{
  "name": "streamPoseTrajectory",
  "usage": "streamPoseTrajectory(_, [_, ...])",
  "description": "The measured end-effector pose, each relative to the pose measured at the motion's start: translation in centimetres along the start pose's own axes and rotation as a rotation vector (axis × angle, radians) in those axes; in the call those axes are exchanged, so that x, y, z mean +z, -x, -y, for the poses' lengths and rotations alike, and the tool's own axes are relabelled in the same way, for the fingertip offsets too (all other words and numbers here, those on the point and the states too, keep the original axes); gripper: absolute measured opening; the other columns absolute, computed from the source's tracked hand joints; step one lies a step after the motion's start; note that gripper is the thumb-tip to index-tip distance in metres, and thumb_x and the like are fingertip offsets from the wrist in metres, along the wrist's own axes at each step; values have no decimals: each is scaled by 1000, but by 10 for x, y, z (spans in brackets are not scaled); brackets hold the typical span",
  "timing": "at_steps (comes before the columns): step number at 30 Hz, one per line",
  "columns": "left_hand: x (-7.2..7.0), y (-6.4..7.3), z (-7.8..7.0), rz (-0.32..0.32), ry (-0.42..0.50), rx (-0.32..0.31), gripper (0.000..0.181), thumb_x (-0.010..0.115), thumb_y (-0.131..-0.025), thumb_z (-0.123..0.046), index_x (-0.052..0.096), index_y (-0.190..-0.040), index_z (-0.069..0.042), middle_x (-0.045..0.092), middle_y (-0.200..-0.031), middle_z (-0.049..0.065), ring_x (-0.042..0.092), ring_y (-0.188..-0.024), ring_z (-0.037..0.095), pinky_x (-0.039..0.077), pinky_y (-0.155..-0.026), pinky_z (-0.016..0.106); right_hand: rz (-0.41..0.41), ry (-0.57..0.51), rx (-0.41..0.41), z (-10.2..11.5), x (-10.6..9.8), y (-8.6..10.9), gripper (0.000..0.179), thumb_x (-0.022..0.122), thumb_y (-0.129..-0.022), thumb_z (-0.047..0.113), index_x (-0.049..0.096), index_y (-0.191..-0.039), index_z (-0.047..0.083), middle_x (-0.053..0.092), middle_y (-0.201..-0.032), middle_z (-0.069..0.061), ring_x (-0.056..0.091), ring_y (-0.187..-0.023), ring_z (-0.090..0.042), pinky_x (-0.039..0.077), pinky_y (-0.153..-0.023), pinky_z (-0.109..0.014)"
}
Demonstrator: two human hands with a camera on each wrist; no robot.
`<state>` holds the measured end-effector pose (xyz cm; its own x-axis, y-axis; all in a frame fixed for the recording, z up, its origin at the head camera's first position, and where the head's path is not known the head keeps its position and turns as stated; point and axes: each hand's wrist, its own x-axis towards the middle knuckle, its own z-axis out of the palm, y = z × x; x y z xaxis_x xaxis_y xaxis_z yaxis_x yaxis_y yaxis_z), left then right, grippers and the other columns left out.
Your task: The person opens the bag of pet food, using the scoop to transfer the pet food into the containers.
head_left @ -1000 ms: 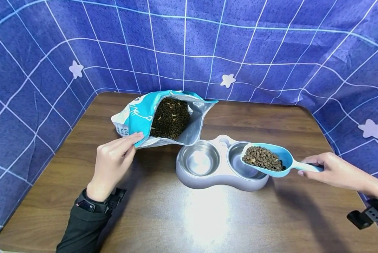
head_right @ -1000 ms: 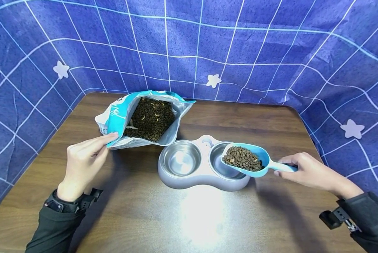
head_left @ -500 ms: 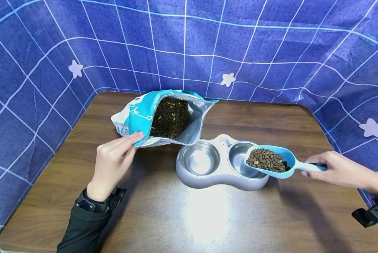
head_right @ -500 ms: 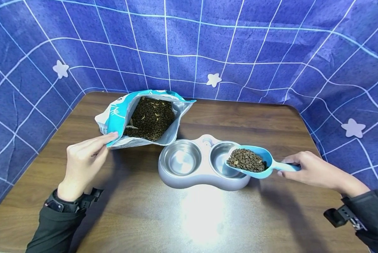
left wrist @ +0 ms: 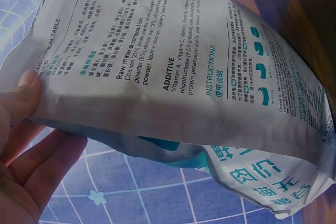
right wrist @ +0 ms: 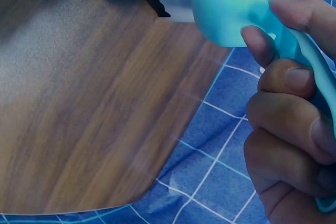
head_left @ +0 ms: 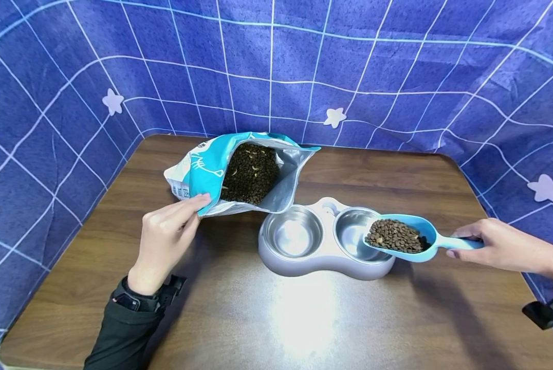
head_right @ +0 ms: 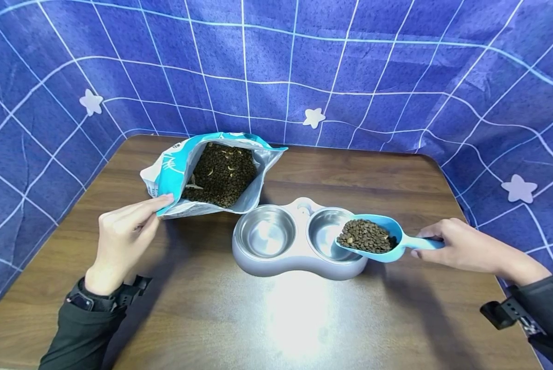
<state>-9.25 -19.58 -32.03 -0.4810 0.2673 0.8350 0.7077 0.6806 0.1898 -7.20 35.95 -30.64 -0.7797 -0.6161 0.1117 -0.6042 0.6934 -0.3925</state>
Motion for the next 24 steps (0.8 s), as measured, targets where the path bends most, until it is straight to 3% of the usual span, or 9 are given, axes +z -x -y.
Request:
streamPoseTrajectory(13, [0,0,0,9,3,2,31,47,-85,0,74,-101,0,72,-94,13,70,-83,26,46,-54,36,24,37,2,-1,-4,-1,23,78,-71,2,64,-76,18,37,-62,26,33,-53,9,28,-44,-12])
streamPoseTrajectory(24, [-2,-1,-2,30,-1,-14,30,51,-83,5,73,-103,1,72,-96,13,70,-83,27,45,-54,36,75,57,59,5,-9,-6,16,77,-74,5,66,-77,15,36,-61,23,32,-52,8,30,-43,-16])
